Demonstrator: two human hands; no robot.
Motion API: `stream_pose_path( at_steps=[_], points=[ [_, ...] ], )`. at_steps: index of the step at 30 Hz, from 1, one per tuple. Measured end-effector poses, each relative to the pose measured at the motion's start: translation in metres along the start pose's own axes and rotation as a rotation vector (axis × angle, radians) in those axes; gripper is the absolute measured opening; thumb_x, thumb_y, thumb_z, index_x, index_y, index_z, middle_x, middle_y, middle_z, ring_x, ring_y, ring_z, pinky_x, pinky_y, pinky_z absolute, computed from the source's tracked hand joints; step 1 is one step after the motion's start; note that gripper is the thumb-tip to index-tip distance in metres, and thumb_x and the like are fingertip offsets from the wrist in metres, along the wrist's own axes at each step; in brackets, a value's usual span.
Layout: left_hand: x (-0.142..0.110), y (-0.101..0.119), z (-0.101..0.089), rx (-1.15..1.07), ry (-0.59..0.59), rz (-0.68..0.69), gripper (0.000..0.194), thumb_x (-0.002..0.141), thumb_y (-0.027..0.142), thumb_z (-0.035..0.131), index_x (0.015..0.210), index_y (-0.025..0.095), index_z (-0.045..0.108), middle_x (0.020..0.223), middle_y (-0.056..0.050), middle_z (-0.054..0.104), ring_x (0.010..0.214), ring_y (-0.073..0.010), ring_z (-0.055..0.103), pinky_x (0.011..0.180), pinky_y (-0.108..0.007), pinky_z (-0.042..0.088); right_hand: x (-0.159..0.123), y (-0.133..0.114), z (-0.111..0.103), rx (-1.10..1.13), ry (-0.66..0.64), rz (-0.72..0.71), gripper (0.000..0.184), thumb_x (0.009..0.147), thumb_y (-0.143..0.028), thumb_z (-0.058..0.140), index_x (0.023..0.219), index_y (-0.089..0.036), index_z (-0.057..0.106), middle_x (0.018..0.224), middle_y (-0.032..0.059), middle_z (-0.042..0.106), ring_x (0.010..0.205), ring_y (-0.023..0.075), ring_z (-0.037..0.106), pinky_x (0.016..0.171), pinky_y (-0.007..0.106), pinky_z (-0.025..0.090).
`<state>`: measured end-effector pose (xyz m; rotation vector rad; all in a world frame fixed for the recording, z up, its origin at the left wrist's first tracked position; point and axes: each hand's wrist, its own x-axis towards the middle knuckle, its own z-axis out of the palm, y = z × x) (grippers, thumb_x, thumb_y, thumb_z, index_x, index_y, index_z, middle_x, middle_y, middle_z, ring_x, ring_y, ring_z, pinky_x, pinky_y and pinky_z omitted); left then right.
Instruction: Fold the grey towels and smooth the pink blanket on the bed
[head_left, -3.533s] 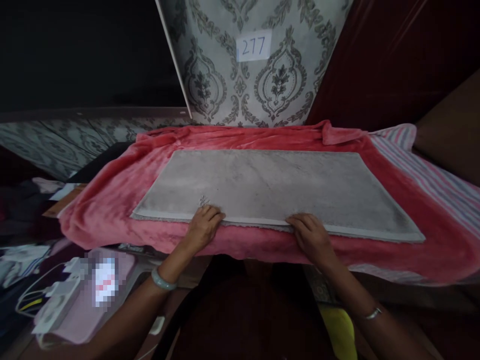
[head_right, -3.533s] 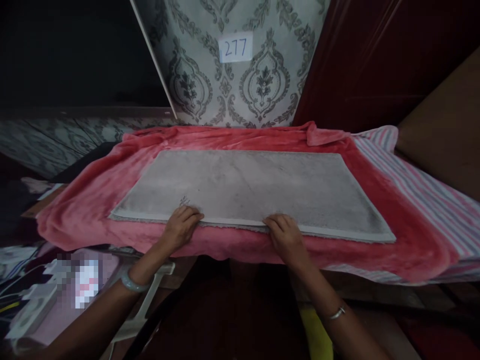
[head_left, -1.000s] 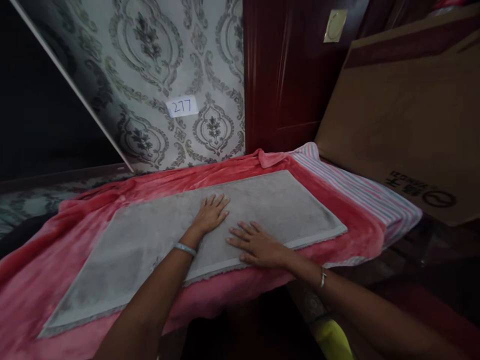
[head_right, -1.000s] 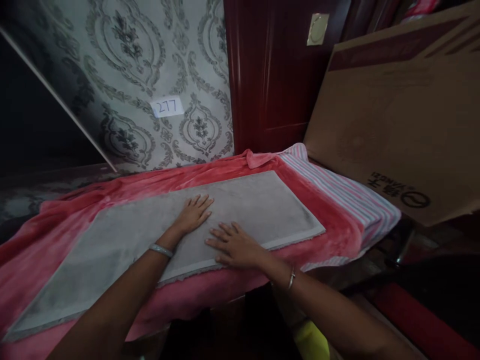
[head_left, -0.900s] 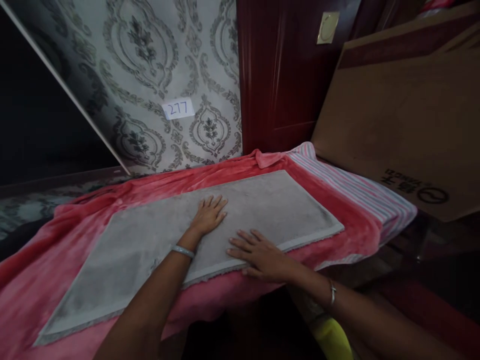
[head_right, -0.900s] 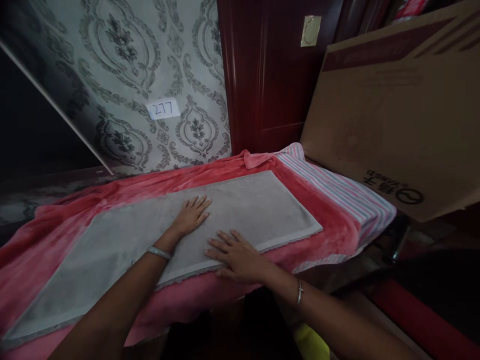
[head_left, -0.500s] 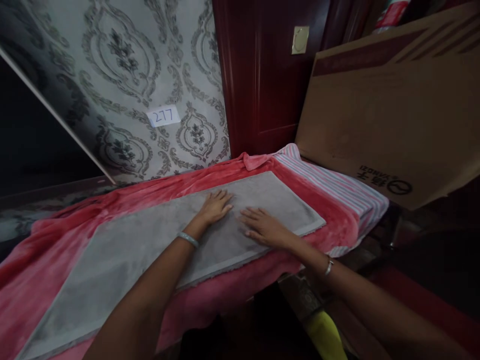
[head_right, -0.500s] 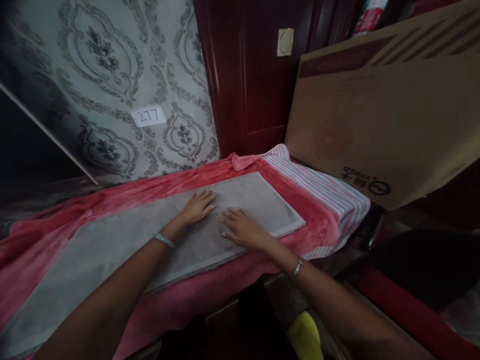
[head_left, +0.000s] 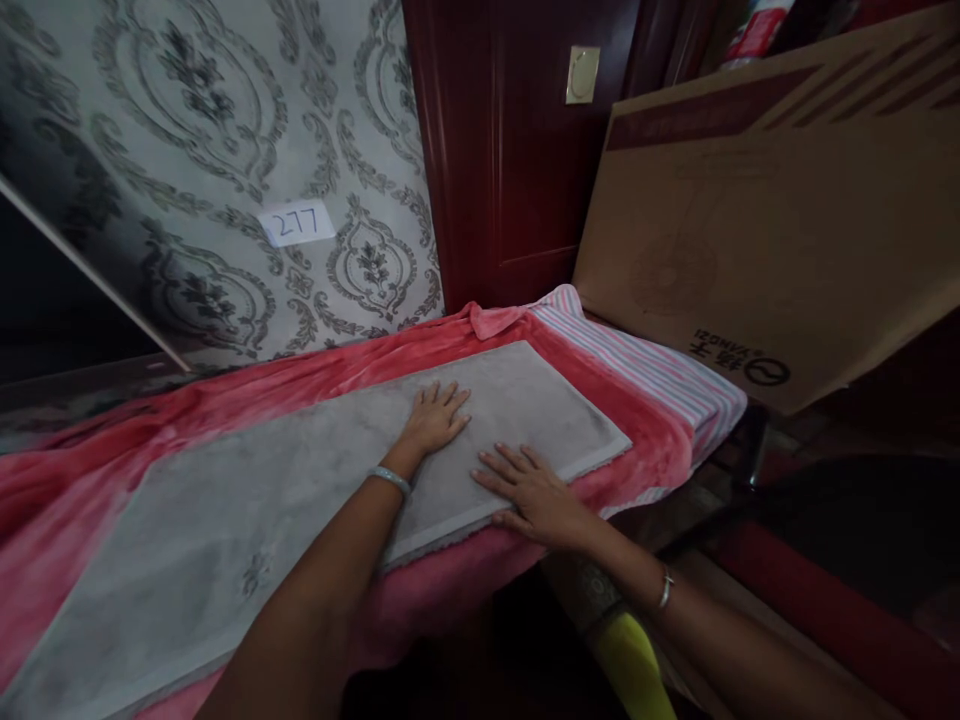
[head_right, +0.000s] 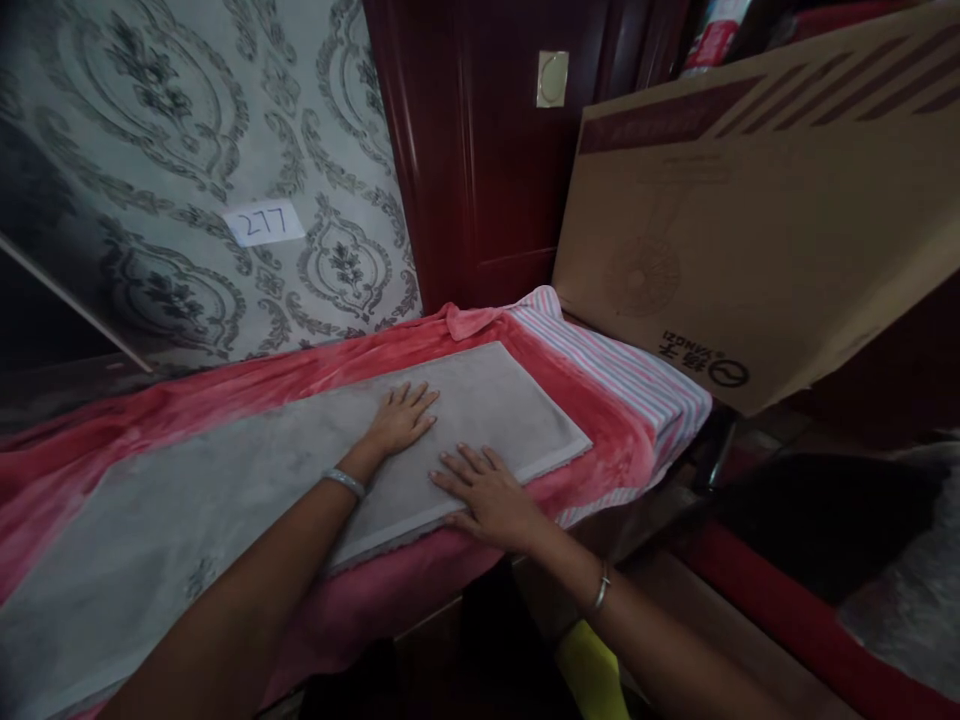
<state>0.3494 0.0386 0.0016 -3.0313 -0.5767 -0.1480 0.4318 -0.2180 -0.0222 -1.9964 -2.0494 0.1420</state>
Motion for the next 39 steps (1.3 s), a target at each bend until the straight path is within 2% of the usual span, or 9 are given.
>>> stream_pose_path(
  at_steps=[4, 8, 12, 18, 26, 29, 33, 36, 39],
  points=[
    [0.002, 0.003, -0.001, -0.031, -0.006, 0.002, 0.063, 0.102, 0.055, 0.037, 0.16, 0.031, 0.036, 0.169, -0.008, 0.032, 0.156, -0.0381, 0.024, 0.124, -0.062, 0.02, -0.009, -0.002, -0.004, 0.054, -0.023, -0.006, 0.061, 0.101, -0.057, 0.05, 0.157, -0.034, 0.043, 0.167, 0.0051, 0.032, 0.157, 0.0298, 0.019, 0.125, 0.06, 0.019],
    [-0.008, -0.001, -0.002, -0.097, -0.084, 0.018, 0.064, 0.102, 0.055, 0.036, 0.161, 0.03, 0.035, 0.17, -0.008, 0.028, 0.157, -0.0343, 0.023, 0.125, -0.061, 0.018, -0.015, 0.01, 0.005, 0.04, 0.031, -0.013, 0.052, 0.106, -0.049, 0.039, 0.153, -0.031, 0.05, 0.162, 0.0076, 0.042, 0.152, 0.0274, 0.034, 0.121, 0.057, 0.031],
    [-0.039, -0.033, -0.003, -0.136, -0.099, -0.05, 0.066, 0.102, 0.057, 0.032, 0.161, 0.028, 0.033, 0.171, -0.009, 0.026, 0.158, -0.0303, 0.021, 0.126, -0.059, 0.014, -0.022, 0.024, 0.035, -0.113, 0.184, -0.052, 0.055, 0.103, -0.049, 0.038, 0.154, -0.031, 0.049, 0.161, 0.0095, 0.044, 0.148, 0.0301, 0.041, 0.114, 0.059, 0.038],
    [-0.136, -0.111, -0.013, -0.117, -0.089, -0.446, 0.064, 0.102, 0.059, 0.031, 0.16, 0.032, 0.035, 0.17, -0.004, 0.029, 0.158, -0.0277, 0.023, 0.126, -0.055, 0.018, -0.03, 0.032, 0.061, -0.226, 0.356, -0.149, 0.06, 0.102, -0.052, 0.036, 0.157, -0.029, 0.044, 0.159, 0.0092, 0.047, 0.144, 0.0328, 0.044, 0.111, 0.061, 0.039],
    [-0.293, -0.178, -0.036, -0.016, -0.065, -0.906, 0.061, 0.104, 0.049, 0.028, 0.16, 0.027, 0.035, 0.17, -0.01, 0.028, 0.157, -0.0345, 0.023, 0.123, -0.062, 0.02, -0.033, 0.041, 0.061, -0.192, 0.316, -0.142, 0.062, 0.101, -0.053, 0.033, 0.157, -0.03, 0.043, 0.159, 0.0086, 0.047, 0.144, 0.0344, 0.046, 0.11, 0.062, 0.042],
    [-0.34, -0.185, -0.037, -0.002, -0.059, -0.999, 0.062, 0.104, 0.046, 0.028, 0.162, 0.025, 0.03, 0.172, -0.01, 0.023, 0.157, -0.0343, 0.021, 0.123, -0.06, 0.021, -0.036, 0.051, 0.056, -0.112, 0.262, -0.144, 0.059, 0.102, -0.051, 0.033, 0.157, -0.033, 0.043, 0.16, 0.0064, 0.046, 0.145, 0.0342, 0.044, 0.11, 0.063, 0.042],
    [-0.38, -0.179, -0.035, -0.025, -0.081, -1.043, 0.063, 0.105, 0.045, 0.03, 0.163, 0.02, 0.027, 0.172, -0.012, 0.022, 0.158, -0.0314, 0.021, 0.124, -0.054, 0.023, -0.025, 0.053, 0.041, 0.043, 0.256, -0.163, 0.055, 0.103, -0.046, 0.033, 0.154, -0.034, 0.049, 0.147, 0.0054, 0.06, 0.137, 0.0332, 0.053, 0.111, 0.06, 0.046],
    [-0.396, -0.166, -0.037, -0.016, -0.062, -1.051, 0.061, 0.105, 0.042, 0.033, 0.161, 0.017, 0.033, 0.168, -0.014, 0.032, 0.154, -0.0303, 0.031, 0.123, -0.048, 0.029, 0.001, 0.032, 0.028, 0.036, 0.278, -0.187, 0.056, 0.103, -0.046, 0.03, 0.153, -0.031, 0.051, 0.144, 0.0068, 0.062, 0.137, 0.0338, 0.054, 0.11, 0.056, 0.048],
    [-0.406, -0.152, -0.041, 0.063, 0.044, -1.11, 0.055, 0.103, 0.038, 0.038, 0.151, 0.014, 0.049, 0.15, -0.017, 0.055, 0.138, -0.0301, 0.051, 0.116, -0.042, 0.039, 0.033, -0.001, 0.024, -0.026, 0.271, -0.234, 0.057, 0.104, -0.044, 0.026, 0.152, -0.028, 0.052, 0.152, 0.0078, 0.054, 0.145, 0.0344, 0.044, 0.113, 0.056, 0.043]
  ],
)
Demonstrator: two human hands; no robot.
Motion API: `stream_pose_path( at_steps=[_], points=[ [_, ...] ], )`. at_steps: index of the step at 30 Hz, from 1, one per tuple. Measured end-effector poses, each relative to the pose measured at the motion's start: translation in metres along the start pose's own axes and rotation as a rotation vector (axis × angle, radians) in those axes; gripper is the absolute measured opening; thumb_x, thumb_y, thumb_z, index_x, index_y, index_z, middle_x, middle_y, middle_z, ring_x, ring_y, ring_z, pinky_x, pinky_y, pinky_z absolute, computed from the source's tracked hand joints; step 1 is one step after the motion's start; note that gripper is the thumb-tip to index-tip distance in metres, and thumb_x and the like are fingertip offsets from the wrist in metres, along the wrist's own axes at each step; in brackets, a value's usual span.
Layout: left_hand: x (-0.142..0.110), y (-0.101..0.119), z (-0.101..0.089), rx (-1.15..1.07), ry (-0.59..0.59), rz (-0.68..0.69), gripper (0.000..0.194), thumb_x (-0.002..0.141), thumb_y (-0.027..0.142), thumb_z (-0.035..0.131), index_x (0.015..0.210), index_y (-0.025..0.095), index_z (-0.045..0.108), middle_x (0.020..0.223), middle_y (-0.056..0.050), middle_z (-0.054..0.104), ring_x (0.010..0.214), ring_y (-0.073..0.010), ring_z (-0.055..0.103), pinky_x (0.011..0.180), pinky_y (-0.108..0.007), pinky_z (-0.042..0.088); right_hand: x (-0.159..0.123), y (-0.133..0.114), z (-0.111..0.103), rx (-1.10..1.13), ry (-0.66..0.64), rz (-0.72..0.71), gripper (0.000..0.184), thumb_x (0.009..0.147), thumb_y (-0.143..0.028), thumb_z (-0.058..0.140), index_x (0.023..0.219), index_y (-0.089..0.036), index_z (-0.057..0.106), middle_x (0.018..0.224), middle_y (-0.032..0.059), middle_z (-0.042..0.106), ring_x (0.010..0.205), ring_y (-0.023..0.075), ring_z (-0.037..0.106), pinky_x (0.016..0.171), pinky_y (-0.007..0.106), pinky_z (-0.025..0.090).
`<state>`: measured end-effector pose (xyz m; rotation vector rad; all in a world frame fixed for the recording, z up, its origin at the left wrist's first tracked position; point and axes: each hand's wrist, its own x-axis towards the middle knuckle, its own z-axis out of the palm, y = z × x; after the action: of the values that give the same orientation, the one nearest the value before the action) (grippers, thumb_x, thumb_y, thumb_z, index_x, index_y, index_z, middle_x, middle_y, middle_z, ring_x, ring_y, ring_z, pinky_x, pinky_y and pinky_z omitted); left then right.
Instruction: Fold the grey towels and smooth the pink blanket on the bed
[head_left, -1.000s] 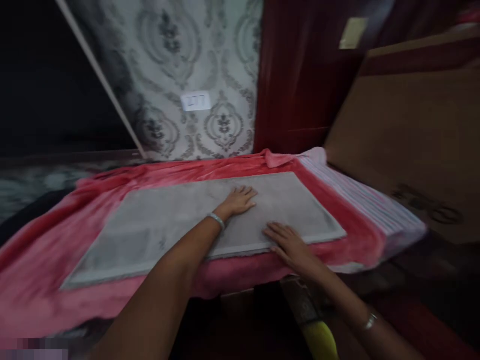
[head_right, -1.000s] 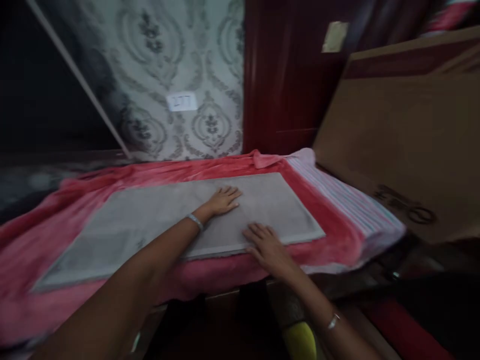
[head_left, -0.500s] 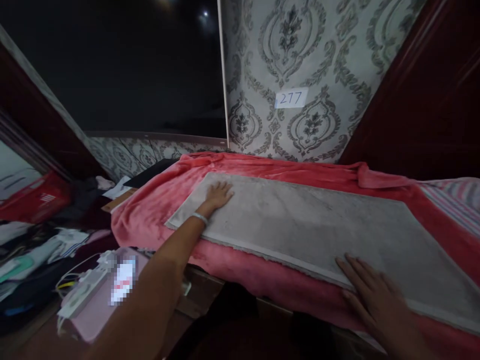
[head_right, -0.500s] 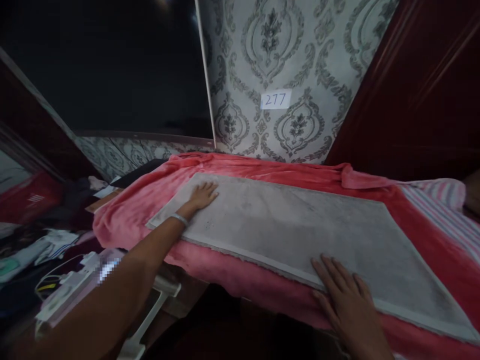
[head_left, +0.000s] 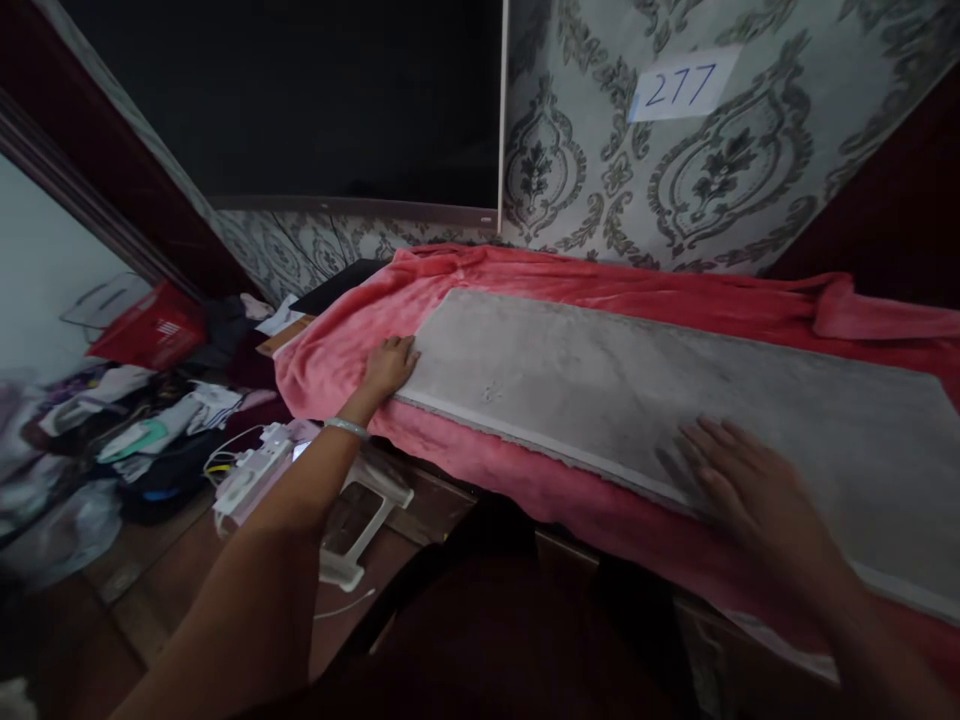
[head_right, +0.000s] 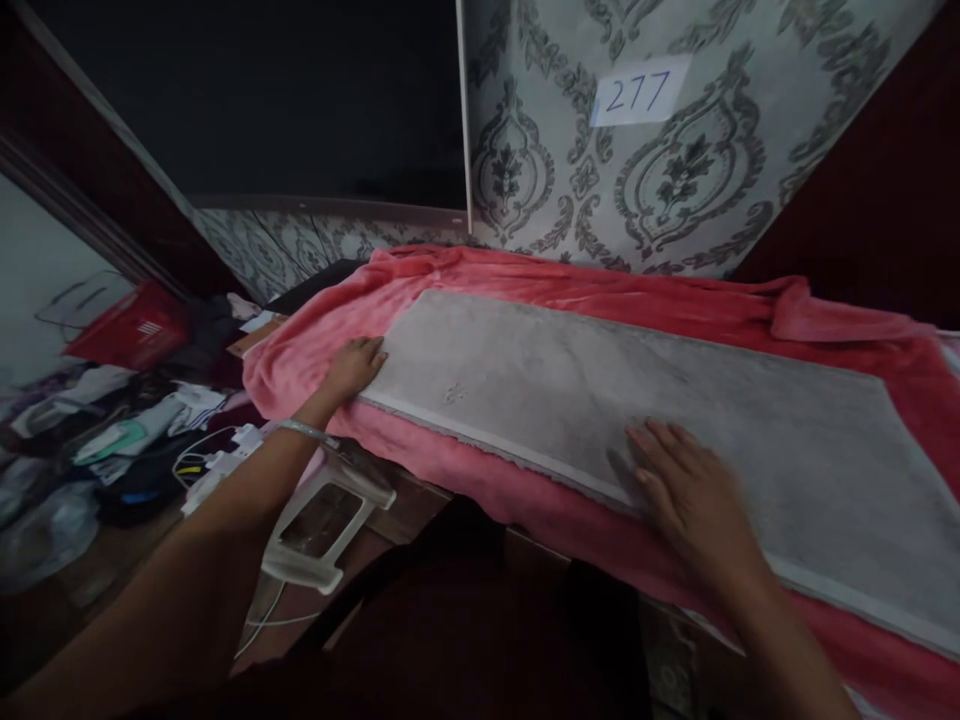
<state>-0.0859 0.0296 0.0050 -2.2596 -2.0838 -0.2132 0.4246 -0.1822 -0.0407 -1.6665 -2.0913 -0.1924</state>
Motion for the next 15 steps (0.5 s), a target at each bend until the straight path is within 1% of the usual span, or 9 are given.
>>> stream_pose_path(
  at_steps=[2, 4, 6, 8, 12, 15],
  points=[
    [-0.007, -0.001, -0.002, -0.019, 0.038, -0.061, 0.05, 0.101, 0.035, 0.041, 0.143, 0.012, 0.057, 0.136, -0.018, 0.064, 0.126, -0.0297, 0.06, 0.109, -0.039, 0.045, 0.018, -0.016, 0.01, -0.027, -0.024, -0.013, 0.058, 0.104, -0.044, 0.026, 0.154, -0.028, 0.05, 0.158, 0.0084, 0.048, 0.15, 0.0348, 0.037, 0.115, 0.058, 0.04],
    [-0.011, -0.002, -0.003, -0.045, 0.028, -0.099, 0.048, 0.1, 0.033, 0.041, 0.137, 0.011, 0.062, 0.131, -0.018, 0.067, 0.121, -0.0293, 0.063, 0.103, -0.037, 0.048, 0.025, -0.029, 0.023, -0.065, -0.07, -0.025, 0.058, 0.104, -0.046, 0.028, 0.154, -0.027, 0.05, 0.161, 0.0091, 0.044, 0.15, 0.0359, 0.036, 0.113, 0.06, 0.039],
    [-0.012, -0.003, -0.003, -0.06, 0.024, -0.121, 0.047, 0.1, 0.033, 0.041, 0.134, 0.011, 0.063, 0.13, -0.018, 0.068, 0.119, -0.0297, 0.063, 0.101, -0.037, 0.049, 0.024, -0.037, 0.035, -0.111, -0.12, -0.037, 0.057, 0.104, -0.047, 0.029, 0.154, -0.028, 0.05, 0.161, 0.009, 0.044, 0.149, 0.0357, 0.037, 0.112, 0.062, 0.039],
    [-0.012, -0.003, -0.002, -0.077, 0.041, -0.14, 0.046, 0.099, 0.034, 0.042, 0.132, 0.01, 0.064, 0.129, -0.018, 0.068, 0.118, -0.0297, 0.064, 0.098, -0.037, 0.05, 0.017, -0.042, 0.042, -0.145, -0.147, -0.037, 0.057, 0.104, -0.046, 0.029, 0.155, -0.03, 0.047, 0.162, 0.0078, 0.043, 0.149, 0.0337, 0.038, 0.113, 0.062, 0.038],
    [-0.013, -0.004, -0.001, -0.128, 0.079, -0.183, 0.041, 0.097, 0.037, 0.044, 0.12, 0.013, 0.068, 0.121, -0.016, 0.071, 0.11, -0.0289, 0.067, 0.092, -0.036, 0.051, 0.003, -0.044, 0.041, -0.167, -0.143, -0.036, 0.057, 0.105, -0.046, 0.029, 0.157, -0.03, 0.044, 0.163, 0.0077, 0.041, 0.15, 0.0317, 0.035, 0.114, 0.06, 0.037],
    [-0.014, -0.002, -0.001, -0.137, 0.078, -0.233, 0.041, 0.096, 0.04, 0.043, 0.115, 0.013, 0.068, 0.117, -0.016, 0.072, 0.107, -0.0296, 0.067, 0.087, -0.036, 0.051, -0.004, -0.047, 0.037, -0.172, -0.139, -0.047, 0.057, 0.105, -0.047, 0.031, 0.158, -0.031, 0.042, 0.164, 0.0067, 0.04, 0.151, 0.0311, 0.034, 0.115, 0.059, 0.036]
  ],
)
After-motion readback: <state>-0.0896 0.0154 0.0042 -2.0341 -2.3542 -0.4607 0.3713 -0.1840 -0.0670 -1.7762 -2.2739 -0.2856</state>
